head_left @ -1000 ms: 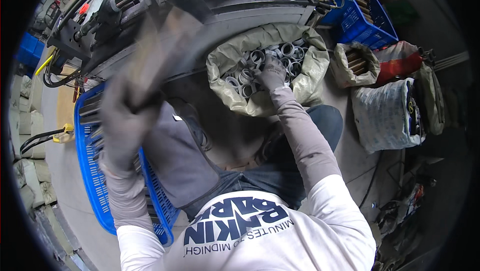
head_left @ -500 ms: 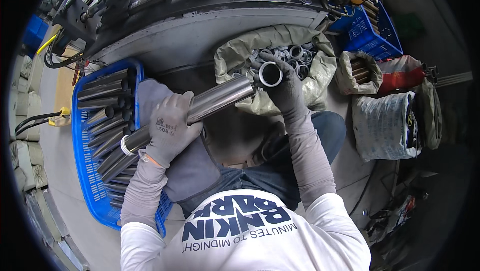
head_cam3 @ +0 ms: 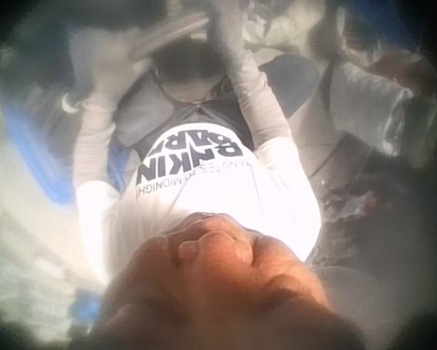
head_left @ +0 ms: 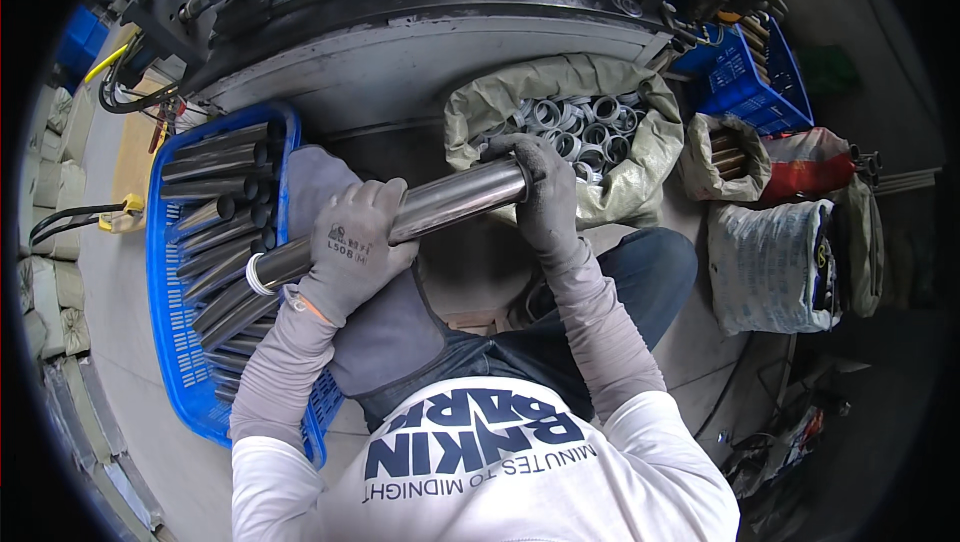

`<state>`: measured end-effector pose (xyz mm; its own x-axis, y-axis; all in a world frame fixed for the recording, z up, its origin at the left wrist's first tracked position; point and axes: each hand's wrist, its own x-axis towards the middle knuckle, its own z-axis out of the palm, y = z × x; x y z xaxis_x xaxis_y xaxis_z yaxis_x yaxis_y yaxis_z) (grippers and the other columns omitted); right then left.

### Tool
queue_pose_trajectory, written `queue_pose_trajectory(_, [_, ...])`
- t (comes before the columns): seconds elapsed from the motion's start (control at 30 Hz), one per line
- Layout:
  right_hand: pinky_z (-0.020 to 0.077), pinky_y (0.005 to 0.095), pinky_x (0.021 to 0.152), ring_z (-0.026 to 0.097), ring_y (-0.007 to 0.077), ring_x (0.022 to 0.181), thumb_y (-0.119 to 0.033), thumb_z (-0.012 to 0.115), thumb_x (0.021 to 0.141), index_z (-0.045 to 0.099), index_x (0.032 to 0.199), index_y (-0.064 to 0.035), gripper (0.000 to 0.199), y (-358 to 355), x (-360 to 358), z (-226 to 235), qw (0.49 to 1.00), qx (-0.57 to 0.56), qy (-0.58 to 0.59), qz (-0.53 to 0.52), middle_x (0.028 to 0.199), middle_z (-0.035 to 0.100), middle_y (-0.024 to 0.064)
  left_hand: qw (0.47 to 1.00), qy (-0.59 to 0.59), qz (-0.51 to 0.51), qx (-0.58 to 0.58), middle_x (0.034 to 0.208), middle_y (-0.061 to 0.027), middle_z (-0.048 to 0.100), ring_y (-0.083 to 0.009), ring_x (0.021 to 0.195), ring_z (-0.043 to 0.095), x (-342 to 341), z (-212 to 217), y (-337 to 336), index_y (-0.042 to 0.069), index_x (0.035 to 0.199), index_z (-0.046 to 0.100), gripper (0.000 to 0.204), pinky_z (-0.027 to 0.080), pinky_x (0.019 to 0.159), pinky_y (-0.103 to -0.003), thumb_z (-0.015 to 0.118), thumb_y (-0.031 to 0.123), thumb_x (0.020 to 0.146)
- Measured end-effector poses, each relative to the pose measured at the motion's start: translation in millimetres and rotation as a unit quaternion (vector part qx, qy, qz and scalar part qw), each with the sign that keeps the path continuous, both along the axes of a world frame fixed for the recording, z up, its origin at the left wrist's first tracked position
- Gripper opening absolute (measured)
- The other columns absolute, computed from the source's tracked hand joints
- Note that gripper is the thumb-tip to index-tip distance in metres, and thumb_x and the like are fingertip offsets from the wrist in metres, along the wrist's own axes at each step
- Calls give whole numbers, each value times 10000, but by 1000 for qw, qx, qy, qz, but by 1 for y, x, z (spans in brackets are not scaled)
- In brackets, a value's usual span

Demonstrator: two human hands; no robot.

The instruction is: The recorder is seen assembling pipes in a factory setting.

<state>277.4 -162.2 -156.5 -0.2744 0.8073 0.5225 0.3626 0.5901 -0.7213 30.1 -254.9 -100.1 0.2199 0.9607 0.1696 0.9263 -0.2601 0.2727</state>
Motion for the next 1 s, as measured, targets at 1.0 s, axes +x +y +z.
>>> queue_pose_trajectory(1.0, [527,466,1075,607,372,1325,-277,857,748,765,1271,-191,539,132,101,-116,750,-145,-645,-18,1491,573,133,997,73,35,-5,1035,-98,661,-307,1031,660,-13,-8,-3,96,1200,604,561,521,894,-447,835,267,718])
